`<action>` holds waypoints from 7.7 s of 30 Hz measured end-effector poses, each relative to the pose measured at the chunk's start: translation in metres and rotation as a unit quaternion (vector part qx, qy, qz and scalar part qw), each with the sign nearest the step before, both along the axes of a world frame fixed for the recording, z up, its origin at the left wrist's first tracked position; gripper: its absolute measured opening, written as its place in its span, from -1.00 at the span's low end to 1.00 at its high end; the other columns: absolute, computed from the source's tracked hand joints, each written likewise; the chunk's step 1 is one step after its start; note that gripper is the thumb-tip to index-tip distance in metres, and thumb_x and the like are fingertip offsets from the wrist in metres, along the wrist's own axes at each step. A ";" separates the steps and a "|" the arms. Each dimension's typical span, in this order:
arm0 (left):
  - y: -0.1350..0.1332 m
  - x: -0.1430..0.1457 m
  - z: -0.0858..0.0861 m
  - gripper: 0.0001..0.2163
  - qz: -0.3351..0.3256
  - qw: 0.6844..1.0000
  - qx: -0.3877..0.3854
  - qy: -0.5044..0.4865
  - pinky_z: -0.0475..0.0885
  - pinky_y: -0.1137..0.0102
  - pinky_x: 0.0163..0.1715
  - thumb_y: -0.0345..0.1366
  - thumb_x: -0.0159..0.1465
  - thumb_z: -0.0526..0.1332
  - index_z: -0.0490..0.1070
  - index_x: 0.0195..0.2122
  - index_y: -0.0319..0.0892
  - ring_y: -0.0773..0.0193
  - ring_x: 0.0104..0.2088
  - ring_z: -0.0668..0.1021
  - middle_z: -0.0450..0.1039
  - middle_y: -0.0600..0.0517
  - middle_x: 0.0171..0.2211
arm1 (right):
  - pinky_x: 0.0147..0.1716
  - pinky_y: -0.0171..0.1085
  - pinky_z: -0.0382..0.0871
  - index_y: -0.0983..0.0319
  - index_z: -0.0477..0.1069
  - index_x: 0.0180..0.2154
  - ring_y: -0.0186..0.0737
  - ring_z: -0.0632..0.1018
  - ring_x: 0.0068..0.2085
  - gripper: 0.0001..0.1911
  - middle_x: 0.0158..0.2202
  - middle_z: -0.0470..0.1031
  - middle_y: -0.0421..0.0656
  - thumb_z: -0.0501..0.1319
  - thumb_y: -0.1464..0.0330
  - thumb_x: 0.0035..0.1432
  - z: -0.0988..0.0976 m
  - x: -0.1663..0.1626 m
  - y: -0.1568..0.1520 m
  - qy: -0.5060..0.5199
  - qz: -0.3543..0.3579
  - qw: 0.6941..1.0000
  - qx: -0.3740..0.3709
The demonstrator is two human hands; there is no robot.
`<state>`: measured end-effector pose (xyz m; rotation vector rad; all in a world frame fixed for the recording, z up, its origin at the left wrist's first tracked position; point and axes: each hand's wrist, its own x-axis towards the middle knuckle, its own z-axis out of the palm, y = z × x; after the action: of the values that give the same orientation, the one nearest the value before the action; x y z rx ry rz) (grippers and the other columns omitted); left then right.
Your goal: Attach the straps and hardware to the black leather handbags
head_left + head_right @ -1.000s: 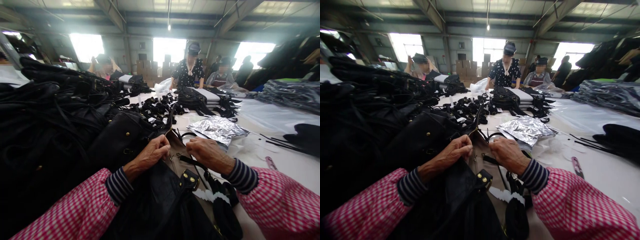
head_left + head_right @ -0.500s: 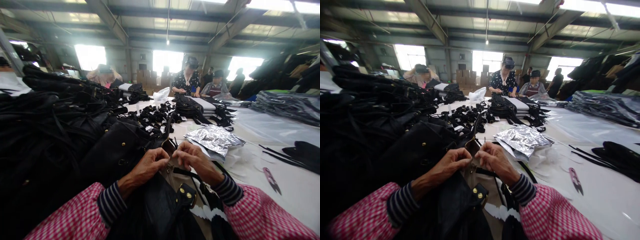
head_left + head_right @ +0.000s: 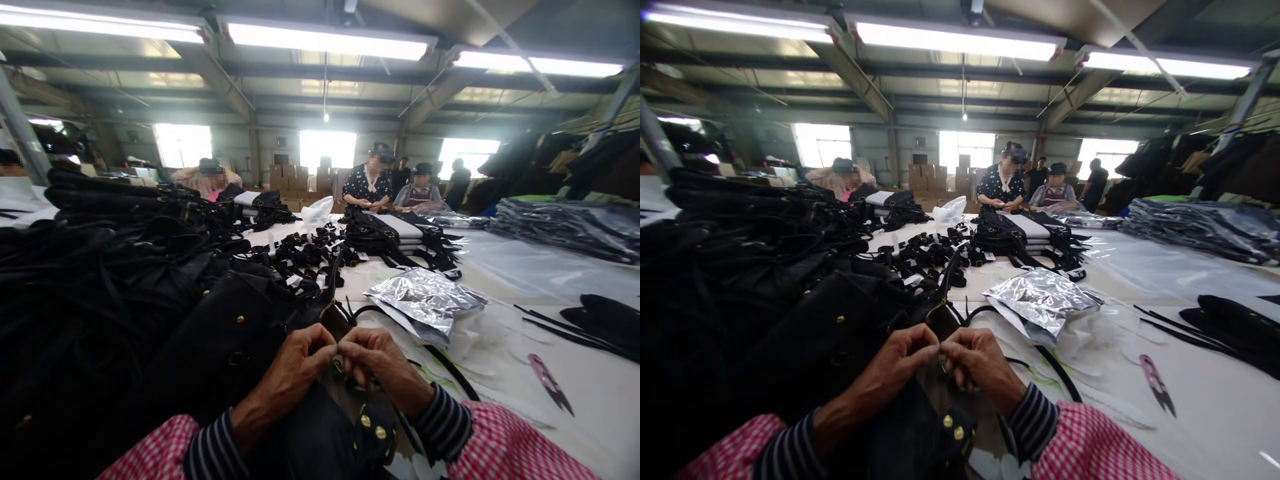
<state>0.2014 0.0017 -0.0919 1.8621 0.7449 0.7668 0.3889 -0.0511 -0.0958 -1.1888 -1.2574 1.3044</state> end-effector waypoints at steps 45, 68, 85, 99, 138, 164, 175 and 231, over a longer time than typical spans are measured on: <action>0.005 -0.001 -0.012 -0.74 -0.012 0.970 0.104 0.222 0.37 0.41 -0.28 -0.12 0.36 0.03 0.41 -0.28 -0.15 0.19 -0.29 0.57 0.55 0.04 -0.32 | -0.76 -0.48 0.10 0.30 0.44 -0.45 -0.44 0.38 -0.69 -0.85 -0.58 0.50 -0.23 0.30 0.33 -0.07 -0.017 0.000 0.003 0.029 -0.017 0.999 0.013; -0.011 -0.004 -0.008 -0.86 0.005 0.958 0.184 0.219 0.25 0.40 -0.30 -0.31 0.37 0.06 0.37 -0.28 -0.15 0.24 -0.32 0.51 0.48 0.04 -0.35 | -0.69 -0.46 0.13 0.24 0.34 -0.46 -0.45 0.36 -0.65 -0.94 -0.59 0.41 -0.30 0.21 0.41 0.00 -0.018 -0.004 -0.004 -0.066 0.051 0.996 0.038; -0.014 -0.003 -0.001 -0.89 0.015 0.957 0.193 0.214 0.28 0.42 -0.26 -0.34 0.38 0.11 0.42 -0.25 -0.15 0.24 -0.29 0.53 0.51 0.05 -0.31 | -0.71 -0.48 0.07 0.26 0.34 -0.37 -0.46 0.41 -0.62 -0.69 -0.46 0.53 -0.20 0.31 0.16 0.11 -0.009 -0.003 -0.009 -0.015 0.054 0.998 0.007; -0.015 -0.002 -0.001 -0.90 0.006 0.943 0.221 0.247 0.27 0.42 -0.30 -0.36 0.38 0.10 0.40 -0.22 -0.16 0.23 -0.30 0.53 0.51 0.04 -0.31 | -0.71 -0.49 0.05 0.27 0.35 -0.37 -0.47 0.39 -0.62 -0.73 -0.49 0.51 -0.21 0.32 0.20 0.11 -0.010 -0.003 -0.008 0.009 0.049 0.999 -0.007; -0.014 0.002 -0.004 -0.84 0.060 0.985 0.127 0.105 0.27 0.43 -0.34 -0.24 0.38 0.13 0.41 -0.30 -0.16 0.31 -0.40 0.48 0.45 0.12 -0.43 | -0.74 -0.56 0.25 0.30 0.40 -0.33 -0.46 0.49 -0.57 -0.65 -0.35 0.60 -0.10 0.45 0.21 0.04 -0.006 -0.005 -0.008 0.164 0.014 0.985 -0.056; -0.017 0.002 -0.001 -0.88 0.073 0.982 0.139 0.103 0.25 0.45 -0.37 -0.31 0.38 0.13 0.40 -0.30 -0.17 0.31 -0.41 0.48 0.46 0.09 -0.43 | -0.72 -0.56 0.27 0.30 0.41 -0.31 -0.47 0.47 -0.56 -0.67 -0.33 0.58 -0.11 0.42 0.20 0.13 -0.007 -0.005 -0.008 0.140 0.009 0.989 -0.045; -0.018 0.003 -0.003 -0.88 0.077 0.977 0.156 0.123 0.28 0.44 -0.35 -0.29 0.39 0.13 0.39 -0.28 -0.15 0.29 -0.40 0.51 0.50 0.07 -0.41 | -0.72 -0.53 0.28 0.30 0.40 -0.32 -0.44 0.50 -0.57 -0.61 -0.35 0.59 -0.12 0.43 0.13 0.09 -0.010 -0.007 -0.007 0.107 0.010 0.994 -0.021; -0.049 -0.018 0.071 -0.71 -0.227 0.887 0.225 0.332 0.28 0.38 -0.05 0.02 0.42 0.13 0.48 -0.09 -0.05 0.20 -0.12 0.47 0.49 0.07 -0.16 | -0.67 -0.45 0.26 0.30 0.47 -0.30 -0.33 0.54 -0.45 -0.79 -0.34 0.56 -0.13 0.31 0.28 0.08 0.038 0.076 -0.047 -0.090 -0.057 0.989 0.105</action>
<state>0.1835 -0.0471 -0.0211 2.6444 0.5123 -0.0397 0.4645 -0.0976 -0.0576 -1.2285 -1.3970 0.9721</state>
